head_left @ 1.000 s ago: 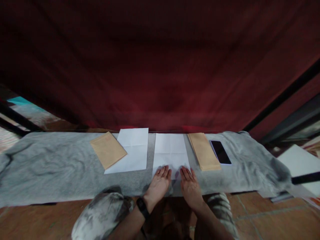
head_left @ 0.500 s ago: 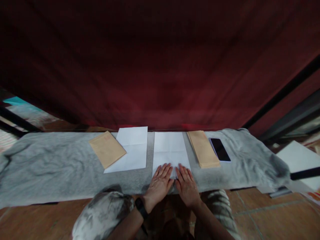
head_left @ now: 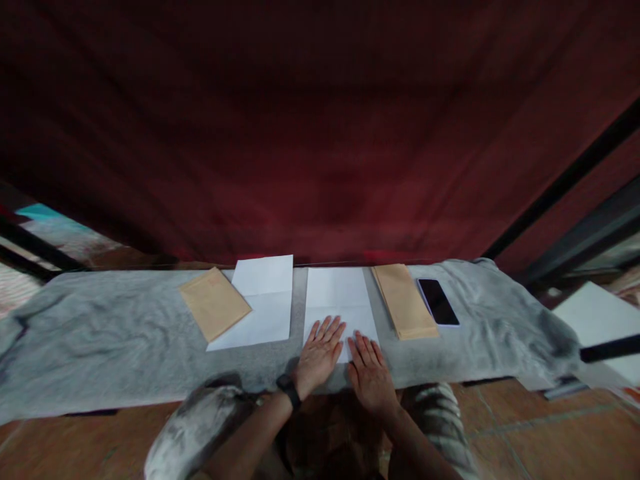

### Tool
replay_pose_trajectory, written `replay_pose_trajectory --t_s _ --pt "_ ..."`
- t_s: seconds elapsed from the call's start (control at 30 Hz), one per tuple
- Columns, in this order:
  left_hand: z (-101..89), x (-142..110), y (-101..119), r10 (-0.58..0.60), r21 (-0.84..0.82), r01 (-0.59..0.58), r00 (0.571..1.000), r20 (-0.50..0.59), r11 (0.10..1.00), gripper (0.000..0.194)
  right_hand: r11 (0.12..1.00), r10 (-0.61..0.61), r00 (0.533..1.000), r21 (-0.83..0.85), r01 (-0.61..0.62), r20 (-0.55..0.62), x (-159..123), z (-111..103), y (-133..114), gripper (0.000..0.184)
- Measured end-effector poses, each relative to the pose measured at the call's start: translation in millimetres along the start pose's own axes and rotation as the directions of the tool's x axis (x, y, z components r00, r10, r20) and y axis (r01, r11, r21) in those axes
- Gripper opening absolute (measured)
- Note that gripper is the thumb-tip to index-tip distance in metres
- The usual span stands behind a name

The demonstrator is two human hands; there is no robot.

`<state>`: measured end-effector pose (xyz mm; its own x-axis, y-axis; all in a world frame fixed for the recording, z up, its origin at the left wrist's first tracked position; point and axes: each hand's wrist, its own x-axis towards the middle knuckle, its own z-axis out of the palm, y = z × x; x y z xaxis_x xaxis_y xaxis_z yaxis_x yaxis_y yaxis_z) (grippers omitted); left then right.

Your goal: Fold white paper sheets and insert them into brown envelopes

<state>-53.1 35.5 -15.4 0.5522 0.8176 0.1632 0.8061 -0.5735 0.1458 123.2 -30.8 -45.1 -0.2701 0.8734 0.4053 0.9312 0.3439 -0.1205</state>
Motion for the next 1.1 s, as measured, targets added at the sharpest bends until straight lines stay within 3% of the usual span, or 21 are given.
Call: replay_pose_trajectory --t_s 0.33,0.57,1.1 --pt "13.2 45.1 -22.5 -0.069 0.057 0.075 0.992 -0.103 0.996 0.052 0.999 -0.027 1.0 -0.039 0.026 -0.011 2.1 -1.5 2.0 0.053" --pt "16.8 64.5 -32.3 -0.088 0.054 0.092 0.993 -0.074 0.994 0.052 0.999 -0.018 1.0 -0.034 0.018 0.011 2.4 -7.1 -1.8 0.054" --pt "17.9 135.5 -57.8 -0.229 0.021 0.228 0.973 0.015 0.973 0.06 1.0 -0.003 0.999 -0.01 0.004 0.036 2.5 -14.0 -3.9 0.058"
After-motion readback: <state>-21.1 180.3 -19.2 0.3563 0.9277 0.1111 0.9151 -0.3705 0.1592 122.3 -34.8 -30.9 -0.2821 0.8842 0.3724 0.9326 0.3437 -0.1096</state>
